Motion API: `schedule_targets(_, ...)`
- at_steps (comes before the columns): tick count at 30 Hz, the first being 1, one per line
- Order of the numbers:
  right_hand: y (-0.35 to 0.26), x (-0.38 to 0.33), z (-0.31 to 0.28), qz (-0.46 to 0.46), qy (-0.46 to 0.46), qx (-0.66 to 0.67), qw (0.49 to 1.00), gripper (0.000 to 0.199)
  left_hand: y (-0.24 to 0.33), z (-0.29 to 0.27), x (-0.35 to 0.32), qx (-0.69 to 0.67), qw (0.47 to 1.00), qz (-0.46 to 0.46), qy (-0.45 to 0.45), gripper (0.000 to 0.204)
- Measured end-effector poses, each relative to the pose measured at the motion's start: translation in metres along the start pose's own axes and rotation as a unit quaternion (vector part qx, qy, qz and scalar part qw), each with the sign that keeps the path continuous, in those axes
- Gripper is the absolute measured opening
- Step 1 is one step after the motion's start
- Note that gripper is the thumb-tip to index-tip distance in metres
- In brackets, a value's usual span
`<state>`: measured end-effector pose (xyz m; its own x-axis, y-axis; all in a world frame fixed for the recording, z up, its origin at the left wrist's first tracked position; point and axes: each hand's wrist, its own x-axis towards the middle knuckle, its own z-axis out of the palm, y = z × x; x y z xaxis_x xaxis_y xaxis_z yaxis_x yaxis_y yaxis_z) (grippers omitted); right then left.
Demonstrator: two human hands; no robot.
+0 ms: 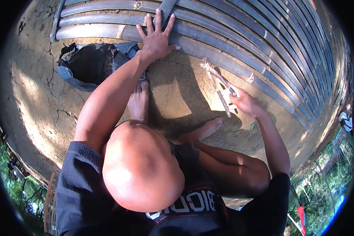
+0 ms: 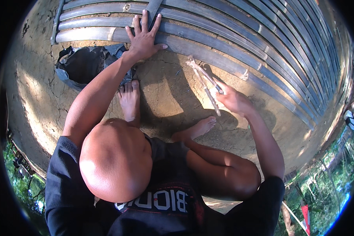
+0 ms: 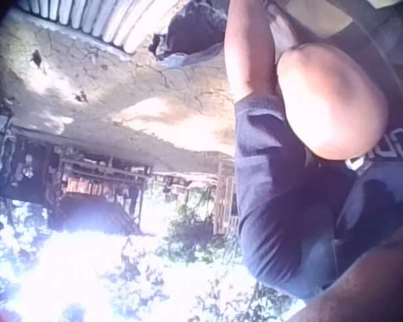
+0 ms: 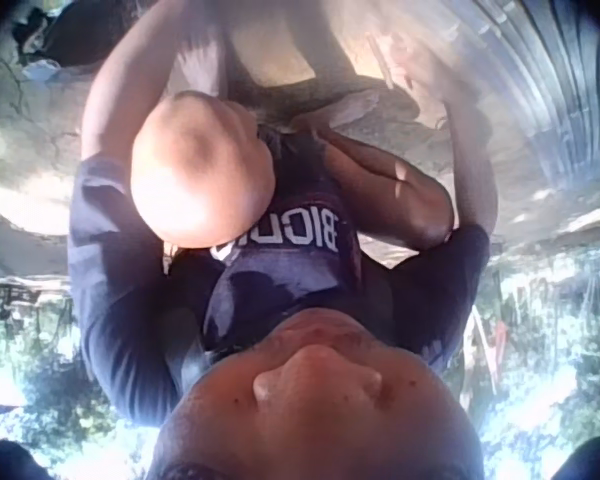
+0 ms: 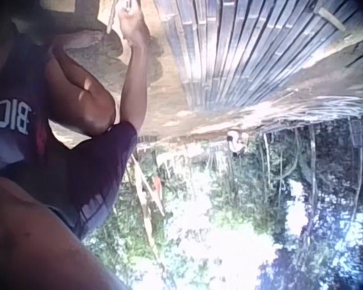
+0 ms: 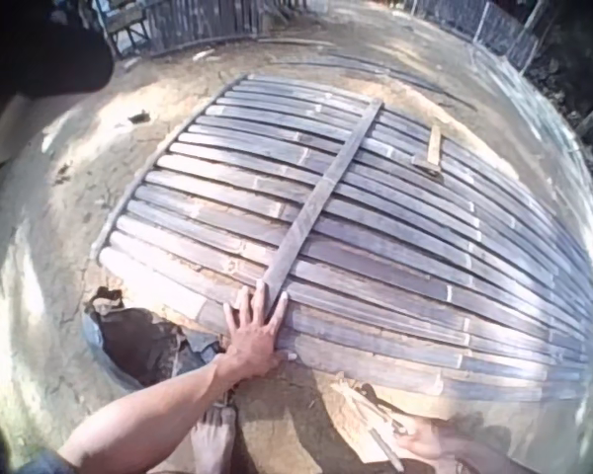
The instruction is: The person assembles a bamboo lattice structure by hammering nails through cross-beams and securing them with wire using pliers.
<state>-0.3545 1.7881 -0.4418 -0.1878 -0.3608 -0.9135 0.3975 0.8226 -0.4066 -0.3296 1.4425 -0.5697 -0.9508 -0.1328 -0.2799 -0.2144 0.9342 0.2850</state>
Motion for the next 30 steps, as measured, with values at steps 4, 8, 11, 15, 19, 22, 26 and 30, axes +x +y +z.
schedule_targets(4, -0.088, 0.008, -0.028, 0.03, 0.018, -0.149, 0.988, 0.054, -0.001, -0.006, -0.004, 0.007, 1.0, -0.004, -0.02, 0.104)
schedule_targets(8, -0.114, 0.032, -0.046, 0.009, 0.055, -0.294, 0.954, 0.054, 0.003, -0.01, -0.001, -0.001, 0.999, -0.009, -0.04, 0.104)
schedule_targets(11, -0.136, 0.043, -0.051, -0.015, 0.058, -0.378, 0.924, 0.055, 0.005, -0.013, -0.001, -0.011, 0.999, -0.013, -0.048, 0.102)
schedule_targets(15, -0.167, 0.049, -0.044, 0.007, 0.05, -0.457, 0.888, 0.055, 0.005, -0.014, -0.001, -0.019, 0.998, -0.018, -0.049, 0.1)
schedule_targets(19, -0.185, 0.05, -0.037, 0.038, 0.049, -0.519, 0.852, 0.052, 0.005, -0.012, 0.0, -0.03, 0.999, -0.011, -0.033, 0.099)
schedule_targets(22, -0.218, 0.037, -0.02, 0.091, 0.045, -0.495, 0.863, 0.044, -0.002, -0.009, -0.007, -0.018, 1.0, -0.004, -0.017, 0.095)
schedule_targets(26, -0.169, 0.055, -0.047, 0.018, 0.1, -0.594, 0.798, 0.035, 0.001, -0.005, -0.006, -0.003, 1.0, 0.025, -0.004, 0.091)
schedule_targets(30, -0.136, 0.059, -0.057, -0.018, 0.124, -0.56, 0.819, 0.031, -0.002, -0.003, -0.005, 0.006, 1.0, 0.025, 0.005, 0.088)
